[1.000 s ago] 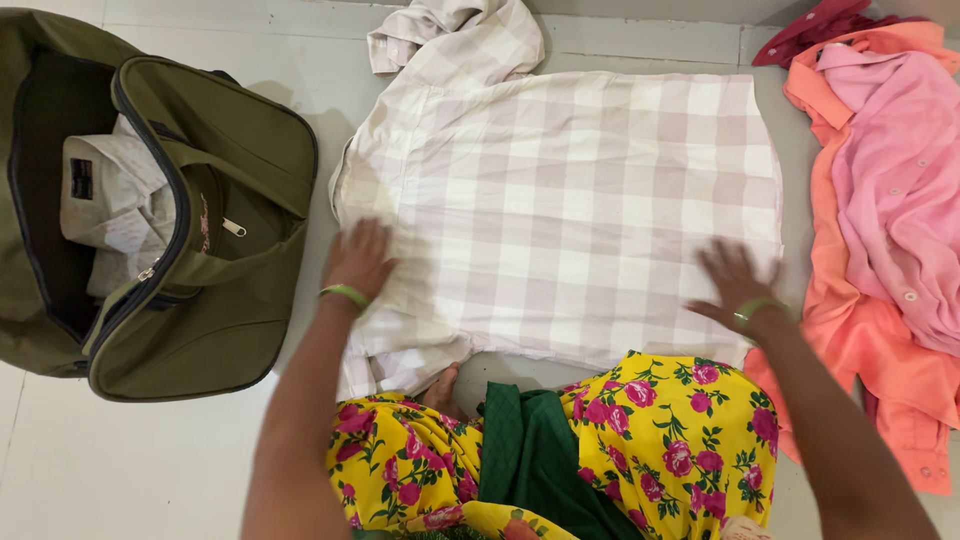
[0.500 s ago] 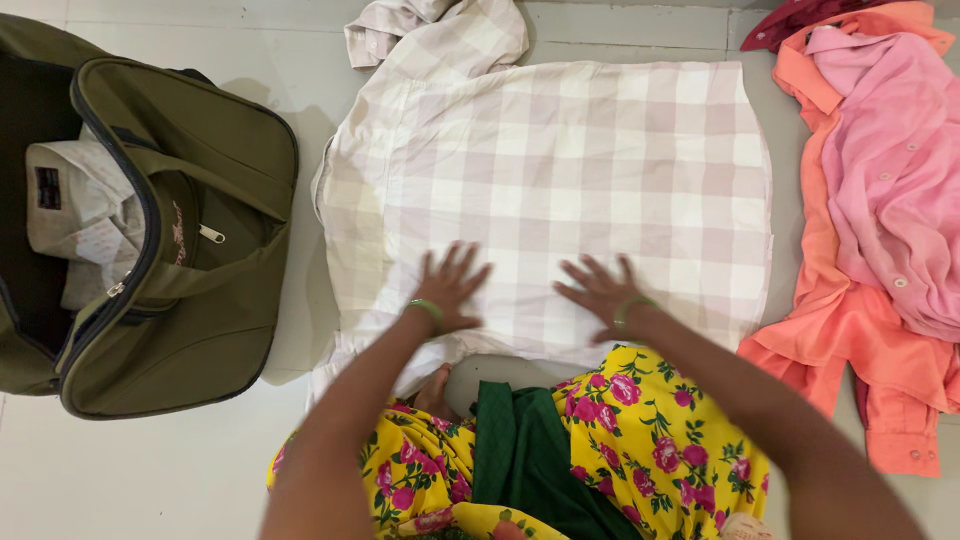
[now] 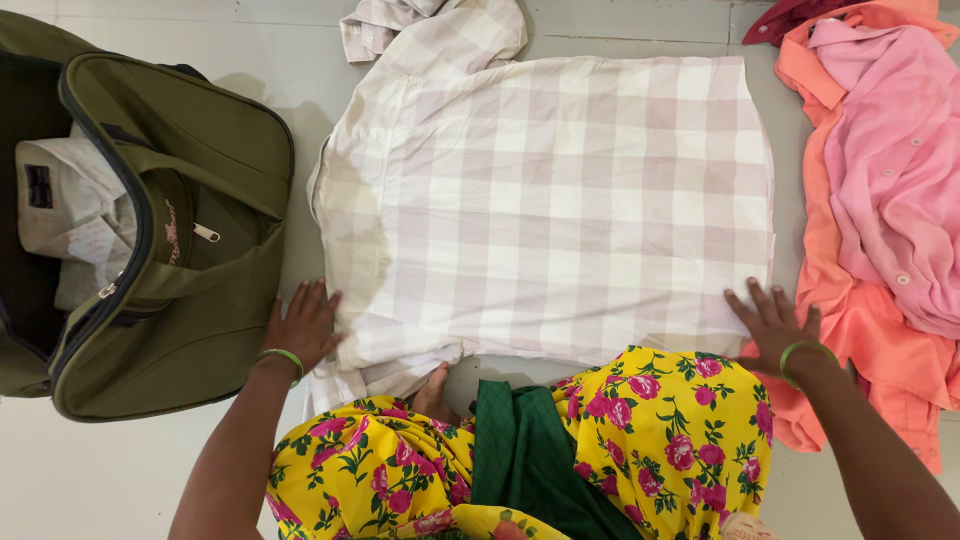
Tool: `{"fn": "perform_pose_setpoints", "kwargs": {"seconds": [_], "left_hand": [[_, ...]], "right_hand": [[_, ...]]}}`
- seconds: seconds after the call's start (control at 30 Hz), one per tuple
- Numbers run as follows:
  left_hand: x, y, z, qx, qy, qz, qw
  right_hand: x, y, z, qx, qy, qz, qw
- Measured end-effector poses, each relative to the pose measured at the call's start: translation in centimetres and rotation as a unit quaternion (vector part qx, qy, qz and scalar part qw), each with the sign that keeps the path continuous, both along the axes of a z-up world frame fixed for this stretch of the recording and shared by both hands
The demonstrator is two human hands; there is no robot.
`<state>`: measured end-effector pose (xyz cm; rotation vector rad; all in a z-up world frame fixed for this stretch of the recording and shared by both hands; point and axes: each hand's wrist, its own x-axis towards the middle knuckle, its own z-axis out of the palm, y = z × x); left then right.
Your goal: The person sits on the floor and folds a white and pink checkered shirt. They smooth the fabric, fold the sleeves inward, and roll the shirt into a compact bundle before placing it into a green duffel bag.
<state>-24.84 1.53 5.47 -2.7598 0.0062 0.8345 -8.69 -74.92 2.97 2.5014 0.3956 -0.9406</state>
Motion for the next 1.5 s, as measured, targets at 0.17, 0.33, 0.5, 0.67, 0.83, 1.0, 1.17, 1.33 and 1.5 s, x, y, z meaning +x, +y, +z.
{"fn": "perform_pose_setpoints", "kwargs": {"seconds": [0.17,0.33,0.5,0.67,0.83,1.0,1.17,1.33,1.5], "left_hand": [[5.4,-2.3,-2.1,-0.12,-0.138,-0.029,0.983],[14.1,-13.3,-3.8,-0.147,-0.136,-0.133,0.971],[16.1,-19.8,-3.4,-0.145,-0.077,-0.129,0.978],[14.6,-13.0,-2.4,-0.063,-0.034,-0.101,0.992],[9.8,-4.7,-1.4,0.053,-0.017,-0.081,0.995],[6.0,0.3,-2.1,0.099,0.012,-0.011,0.995],[5.5,0.2,-3.0,0.142,-0.1,-0.014,0.985],[7.7,-5.2,-1.4,0.034,-0.057,-0.064,0.996],[5.7,-6.1,2.1,0.032,0.163,0.032,0.986]], "right_hand": [[3.2,5.1,-0.6,0.23,-0.103,0.037,0.967],[5.5,22.1,0.1,0.179,0.006,0.101,0.979],[4.5,30.3,0.8,0.195,-0.031,0.119,0.973],[5.3,25.3,1.6,0.135,0.005,0.117,0.984],[5.8,13.8,0.4,0.098,-0.039,0.099,0.99],[4.3,3.4,-2.5,0.09,-0.055,-0.076,0.991],[2.4,-0.3,-4.7,0.086,-0.142,-0.152,0.974],[0.1,2.8,-6.6,0.242,-0.139,0.059,0.958],[-1.1,0.9,-4.9,0.137,-0.106,0.001,0.985]]}}
